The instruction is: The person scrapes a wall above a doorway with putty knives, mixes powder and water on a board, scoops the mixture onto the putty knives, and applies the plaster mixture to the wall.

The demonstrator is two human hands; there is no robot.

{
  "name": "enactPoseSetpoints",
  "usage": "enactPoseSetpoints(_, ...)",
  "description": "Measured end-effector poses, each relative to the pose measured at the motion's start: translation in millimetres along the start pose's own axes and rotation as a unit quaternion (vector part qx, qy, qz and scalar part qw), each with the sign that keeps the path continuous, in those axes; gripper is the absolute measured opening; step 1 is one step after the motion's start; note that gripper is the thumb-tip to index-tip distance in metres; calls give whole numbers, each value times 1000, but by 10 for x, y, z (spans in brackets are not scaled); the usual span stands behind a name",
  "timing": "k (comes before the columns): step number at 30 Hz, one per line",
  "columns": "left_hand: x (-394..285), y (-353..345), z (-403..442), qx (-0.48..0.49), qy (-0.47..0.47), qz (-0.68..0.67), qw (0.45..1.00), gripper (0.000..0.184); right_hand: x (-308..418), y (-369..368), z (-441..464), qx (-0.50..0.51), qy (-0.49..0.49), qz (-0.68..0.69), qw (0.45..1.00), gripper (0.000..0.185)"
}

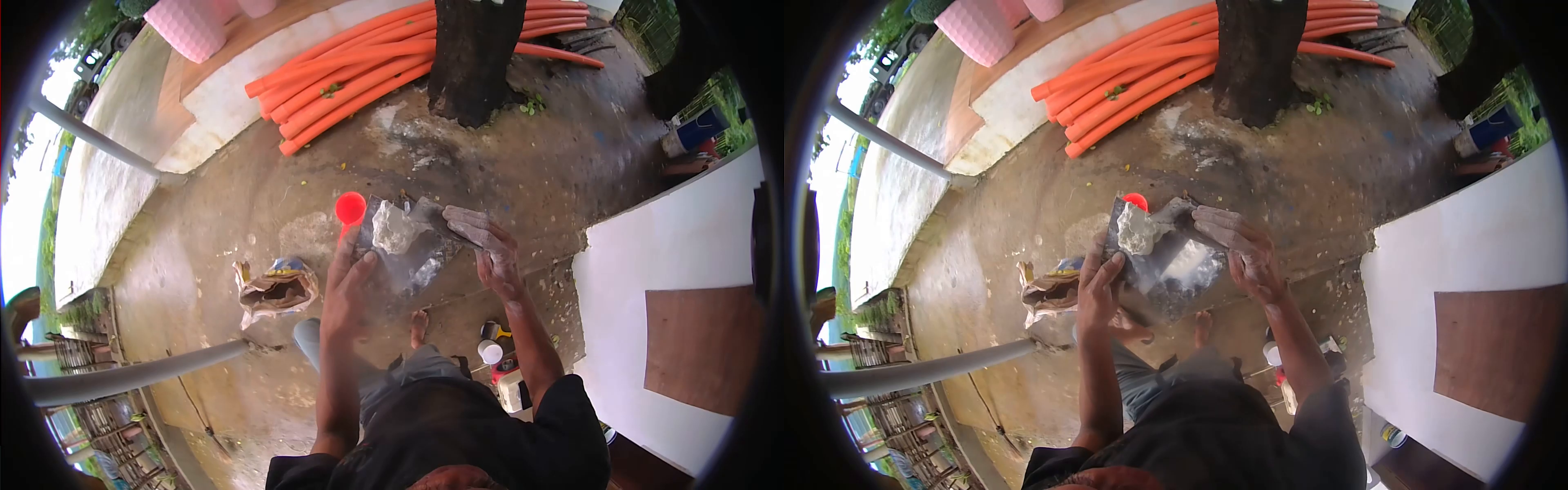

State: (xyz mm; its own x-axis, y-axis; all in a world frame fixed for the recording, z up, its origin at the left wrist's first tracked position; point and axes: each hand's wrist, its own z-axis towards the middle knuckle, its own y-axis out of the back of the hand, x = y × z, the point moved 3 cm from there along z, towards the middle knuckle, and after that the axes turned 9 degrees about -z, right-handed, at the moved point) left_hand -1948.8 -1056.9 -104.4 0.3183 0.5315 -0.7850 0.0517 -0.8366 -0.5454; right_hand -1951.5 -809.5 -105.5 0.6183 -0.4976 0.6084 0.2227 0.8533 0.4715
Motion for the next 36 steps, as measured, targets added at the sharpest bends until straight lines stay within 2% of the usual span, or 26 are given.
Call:
enactPoseSetpoints(1, -44, -74, -11, -28, 7, -20, 999, 42, -15, 16, 3, 2, 1, -17, 1000, 56)
enactPoseSetpoints(3, 5, -50, 18, -16, -4, 12, 1000, 45, -46, 40, -27, 7, 1, -52, 999, 54)
enactPoseSetpoints(6, 63, -30, -2, 17, -41, 105, 993, 53, -173, 5, -71, 37, 68, -139, 987, 40)
enactPoseSetpoints(10, 62, 123, -20, 1, -9, 156, 988, 54, -231, 125, -78, -34, -53, -57, 996, 31)
enactPoseSetpoints(12, 146, 297, 23, 2, -47, 140, 989, 51, -332, 159, -128, -92, -156, -27, 983, 25)
enactPoseSetpoints(13, 160, 374, 9, 1, -66, 133, 989, 50, -302, 158, -100, -116, -244, 104, 957, 24)
enactPoseSetpoints(14, 158, 466, -25, 3, -75, 138, 988, 50, -223, 146, -54, -135, -325, 232, 907, 24)
enactPoseSetpoints(15, 140, 531, -72, 6, -84, 144, 986, 50, -128, 128, -20, -150, -399, 354, 833, 26)
enactPoseSetpoints(16, 129, 576, -130, 7, -91, 148, 985, 50, -41, 115, -13, -113, -435, 397, 800, 23)
enactPoseSetpoints(19, 68, 803, -317, -10, -82, 87, 993, 49, 227, -100, 4, 27, -574, 370, 730, 24)
enactPoseSetpoints(23, -54, 1190, -633, -46, -124, 51, 990, 47, 305, -702, -89, 159, -561, 377, 719, 26)
enactPoseSetpoints(26, -125, 1632, -954, -50, -158, 35, 986, 47, 766, -1262, 53, 225, -569, 365, 702, 26)
enactPoseSetpoints(29, -241, 2056, -1397, -65, -183, -23, 981, 46, 947, -1786, 5, 291, -528, 352, 716, 20)
enactPoseSetpoints(32, -420, 2434, -1875, -102, -194, -44, 975, 44, 1396, -2358, -20, 355, -561, 360, 656, 17)
enactPoseSetpoints(35, -421, 2868, -2334, -104, -203, -42, 973, 44, 1813, -3041, -132, 349, -550, 374, 661, 12)
enactPoseSetpoints(36, -449, 2976, -2494, -132, -212, -43, 967, 43, 2241, -3208, -86, 291, -588, 320, 684, 14)
